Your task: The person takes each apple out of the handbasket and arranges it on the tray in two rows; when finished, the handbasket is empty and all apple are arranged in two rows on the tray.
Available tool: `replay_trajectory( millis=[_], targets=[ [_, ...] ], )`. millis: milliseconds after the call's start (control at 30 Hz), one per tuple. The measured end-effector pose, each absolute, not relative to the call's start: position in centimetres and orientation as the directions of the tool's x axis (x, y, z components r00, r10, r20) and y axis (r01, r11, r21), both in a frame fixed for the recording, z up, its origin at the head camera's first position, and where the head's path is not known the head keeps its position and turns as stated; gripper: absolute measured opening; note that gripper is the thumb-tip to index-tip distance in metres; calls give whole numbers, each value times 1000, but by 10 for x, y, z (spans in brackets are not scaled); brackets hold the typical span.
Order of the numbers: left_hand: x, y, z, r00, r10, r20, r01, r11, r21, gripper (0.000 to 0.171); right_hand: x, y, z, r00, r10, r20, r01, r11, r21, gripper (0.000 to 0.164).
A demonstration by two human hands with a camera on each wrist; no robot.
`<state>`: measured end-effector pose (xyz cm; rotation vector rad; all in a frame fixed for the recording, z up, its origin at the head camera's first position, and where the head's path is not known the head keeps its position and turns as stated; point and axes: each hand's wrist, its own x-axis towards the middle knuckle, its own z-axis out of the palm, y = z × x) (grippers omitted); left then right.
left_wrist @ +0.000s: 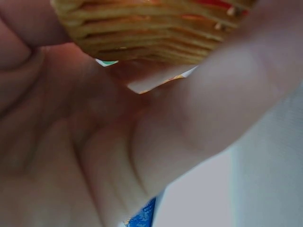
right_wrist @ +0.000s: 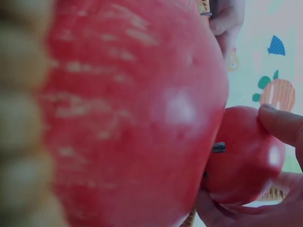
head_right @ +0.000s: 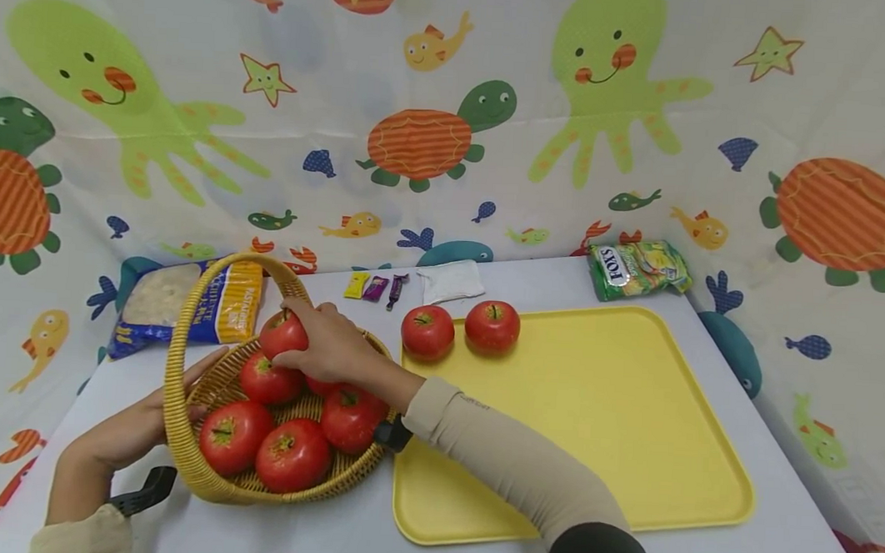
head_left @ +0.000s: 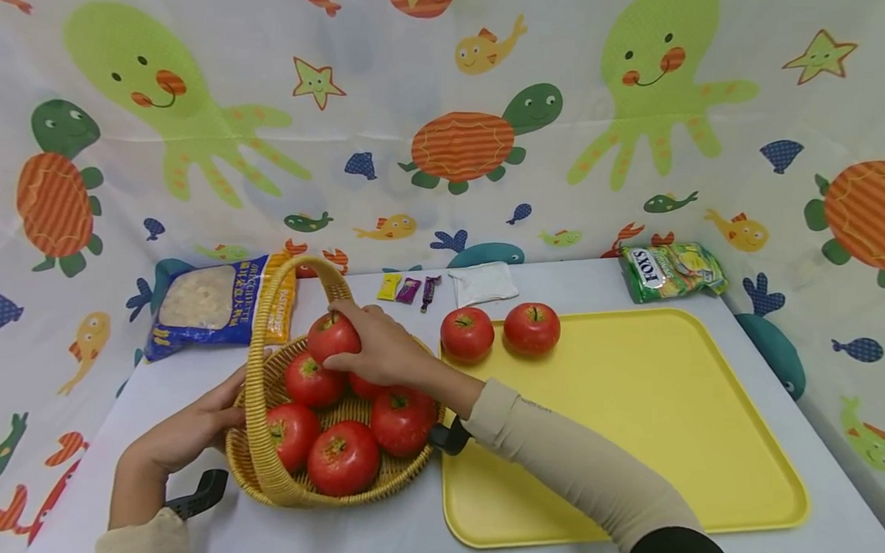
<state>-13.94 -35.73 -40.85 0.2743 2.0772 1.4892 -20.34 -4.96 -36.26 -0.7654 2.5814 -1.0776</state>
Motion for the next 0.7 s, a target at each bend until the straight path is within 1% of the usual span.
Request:
replay_trajectory(
  millis=[333, 533, 700],
  targets=[
    [-141, -356, -408, -816, 465, -342, -172, 371, 913, 78, -206, -43, -363, -819, -574, -23, -374, 563, -737, 76],
    [-140, -356, -407, -820, 458, -344, -177, 369, 913, 79, -204, -39, -364, -805, -591, -50, -356, 549, -756, 82],
    [-139, -357, -407, -820, 452, -350, -181, 376, 909, 79, -201, -32, -367, -780, -623, -49, -377, 531, -759, 86]
  ],
)
